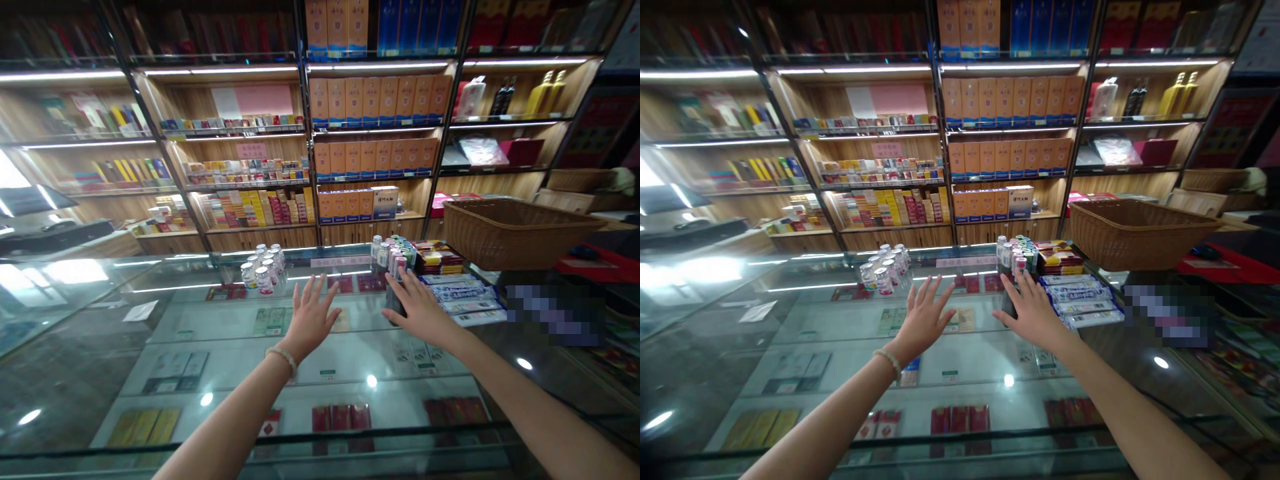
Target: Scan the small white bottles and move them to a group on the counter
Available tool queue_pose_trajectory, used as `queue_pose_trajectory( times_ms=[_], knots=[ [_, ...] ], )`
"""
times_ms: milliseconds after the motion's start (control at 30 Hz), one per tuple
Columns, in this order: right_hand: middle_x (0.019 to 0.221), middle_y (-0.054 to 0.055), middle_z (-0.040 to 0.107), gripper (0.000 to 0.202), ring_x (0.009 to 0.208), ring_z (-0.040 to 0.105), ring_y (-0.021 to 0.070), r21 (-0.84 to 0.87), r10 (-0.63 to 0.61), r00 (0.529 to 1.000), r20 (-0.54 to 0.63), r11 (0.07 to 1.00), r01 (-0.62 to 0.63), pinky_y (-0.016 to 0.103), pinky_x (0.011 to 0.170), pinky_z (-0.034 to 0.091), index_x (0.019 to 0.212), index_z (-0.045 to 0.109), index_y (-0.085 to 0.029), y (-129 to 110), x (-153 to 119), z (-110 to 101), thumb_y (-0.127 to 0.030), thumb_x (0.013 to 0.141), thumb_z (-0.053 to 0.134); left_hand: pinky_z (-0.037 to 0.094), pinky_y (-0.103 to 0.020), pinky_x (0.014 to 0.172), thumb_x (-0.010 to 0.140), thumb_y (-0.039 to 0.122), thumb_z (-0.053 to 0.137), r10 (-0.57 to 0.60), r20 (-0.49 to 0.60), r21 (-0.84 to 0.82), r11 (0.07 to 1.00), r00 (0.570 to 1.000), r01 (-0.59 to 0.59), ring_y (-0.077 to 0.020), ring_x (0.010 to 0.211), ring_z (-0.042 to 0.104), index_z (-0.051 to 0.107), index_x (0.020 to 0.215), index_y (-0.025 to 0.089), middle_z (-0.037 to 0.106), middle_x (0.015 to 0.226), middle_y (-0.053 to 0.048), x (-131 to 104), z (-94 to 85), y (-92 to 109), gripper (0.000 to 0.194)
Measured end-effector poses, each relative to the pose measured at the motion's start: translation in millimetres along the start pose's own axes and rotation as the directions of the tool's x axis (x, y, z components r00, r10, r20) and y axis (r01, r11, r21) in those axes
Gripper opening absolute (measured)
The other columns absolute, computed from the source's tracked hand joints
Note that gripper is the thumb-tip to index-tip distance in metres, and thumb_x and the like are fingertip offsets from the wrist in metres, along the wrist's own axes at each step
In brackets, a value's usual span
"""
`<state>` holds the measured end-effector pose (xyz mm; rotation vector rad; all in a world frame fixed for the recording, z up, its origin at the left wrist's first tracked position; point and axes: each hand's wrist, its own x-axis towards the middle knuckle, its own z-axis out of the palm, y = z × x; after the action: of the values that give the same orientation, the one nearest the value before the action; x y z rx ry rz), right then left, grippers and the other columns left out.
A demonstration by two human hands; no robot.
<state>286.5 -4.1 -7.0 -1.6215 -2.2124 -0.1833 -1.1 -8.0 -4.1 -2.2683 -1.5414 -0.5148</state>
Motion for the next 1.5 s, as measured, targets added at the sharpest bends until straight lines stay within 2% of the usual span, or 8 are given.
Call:
queue_pose_trajectory(
  times_ms=[233, 333, 433, 567, 667, 933, 1200, 1500],
  knots=[
    [0.171, 0.018, 0.013, 0.088, 0.157, 0.013, 0.0373, -0.007, 0.064, 0.990, 0.125, 0.998, -0.064, 0.059, 0.120, 0.025, 0.164, 0.017, -0.021, -11, 6, -29, -0.073, 0.095, 0.037, 0.021, -0.065, 0.123, 0.099, 0.042, 0.049, -0.062, -0.061, -0.040, 0.997, 0.996, 0.060, -0.0370, 0.153, 0.029, 0.049, 0.151, 0.027, 0.041, 0.161, -0.015, 15, 11.8, 7, 0.054],
    [0.172, 0.012, 0.008, 0.086, 0.157, 0.011, 0.0352, 0.004, -0.009, 0.993, 0.120, 1.000, 0.008, 0.060, 0.122, 0.021, 0.164, 0.010, -0.028, -12, 5, -30, -0.074, 0.095, 0.034, 0.016, -0.066, 0.123, 0.098, 0.043, 0.049, -0.036, -0.077, -0.037, 0.999, 0.996, 0.033, -0.0374, 0.153, 0.028, 0.050, 0.151, 0.025, 0.039, 0.162, -0.015, 19, 11.9, 17, 0.055],
    [0.172, 0.011, 0.011, 0.087, 0.157, 0.012, 0.0360, 0.016, 0.015, 0.995, 0.101, 1.000, -0.016, 0.060, 0.122, 0.023, 0.165, 0.008, -0.029, 2, 1, -25, -0.073, 0.095, 0.035, 0.008, -0.063, 0.126, 0.098, 0.041, 0.052, 0.089, -0.049, -0.038, 0.995, 0.995, -0.091, -0.0334, 0.154, 0.025, 0.048, 0.151, 0.032, 0.037, 0.164, -0.008, 16, 6.6, 19, 0.054],
    [0.170, 0.015, 0.018, 0.092, 0.156, 0.019, 0.0370, 0.040, 0.018, 0.994, 0.108, 0.999, -0.022, 0.056, 0.122, 0.026, 0.165, 0.008, -0.023, 27, 2, -21, -0.074, 0.094, 0.037, 0.012, -0.061, 0.126, 0.098, 0.041, 0.052, 0.045, -0.021, -0.002, 0.999, 0.999, -0.045, -0.0349, 0.155, 0.024, 0.049, 0.151, 0.029, 0.037, 0.164, -0.011, 15, 0.2, 8, 0.054],
    [0.170, 0.014, 0.021, 0.092, 0.155, 0.021, 0.0363, 0.035, 0.034, 0.993, 0.113, 0.999, -0.038, 0.053, 0.123, 0.027, 0.165, 0.010, -0.024, 33, 2, -24, -0.073, 0.094, 0.040, 0.018, -0.061, 0.125, 0.099, 0.042, 0.050, 0.026, 0.013, 0.020, 0.999, 1.000, -0.026, -0.0361, 0.154, 0.026, 0.049, 0.151, 0.027, 0.037, 0.164, -0.013, 23, -2.6, 1, 0.054],
    [0.170, 0.012, 0.022, 0.094, 0.155, 0.024, 0.0336, 0.098, -0.049, 0.995, 0.082, 0.994, 0.041, 0.054, 0.122, 0.031, 0.165, 0.002, -0.031, 31, -6, -31, -0.073, 0.093, 0.045, 0.017, -0.059, 0.126, 0.099, 0.044, 0.051, 0.076, -0.052, -0.012, 0.997, 0.996, -0.077, -0.0346, 0.155, 0.023, 0.048, 0.151, 0.028, 0.035, 0.165, -0.012, 75, 4.7, 16, 0.055],
    [0.170, 0.014, 0.020, 0.092, 0.156, 0.020, 0.0335, 0.101, -0.006, 0.993, 0.115, 0.995, -0.006, 0.056, 0.122, 0.030, 0.164, 0.012, -0.028, 22, -6, -44, -0.071, 0.092, 0.048, 0.016, -0.059, 0.125, 0.098, 0.043, 0.052, 0.042, -0.075, -0.061, 0.997, 0.996, -0.047, -0.0352, 0.154, 0.025, 0.049, 0.151, 0.028, 0.035, 0.165, -0.011, 131, 33.9, 32, 0.056],
    [0.171, 0.011, 0.012, 0.094, 0.157, 0.011, 0.0321, 0.100, 0.067, 0.966, 0.248, 0.991, -0.094, 0.054, 0.125, 0.025, 0.164, 0.017, -0.025, 11, -1, -58, -0.070, 0.090, 0.052, 0.023, -0.059, 0.123, 0.098, 0.041, 0.051, -0.018, -0.073, -0.103, 0.995, 0.997, 0.010, -0.0350, 0.152, 0.030, 0.057, 0.144, 0.029, 0.040, 0.162, -0.011, 179, 65.2, 40, 0.048]
  ],
)
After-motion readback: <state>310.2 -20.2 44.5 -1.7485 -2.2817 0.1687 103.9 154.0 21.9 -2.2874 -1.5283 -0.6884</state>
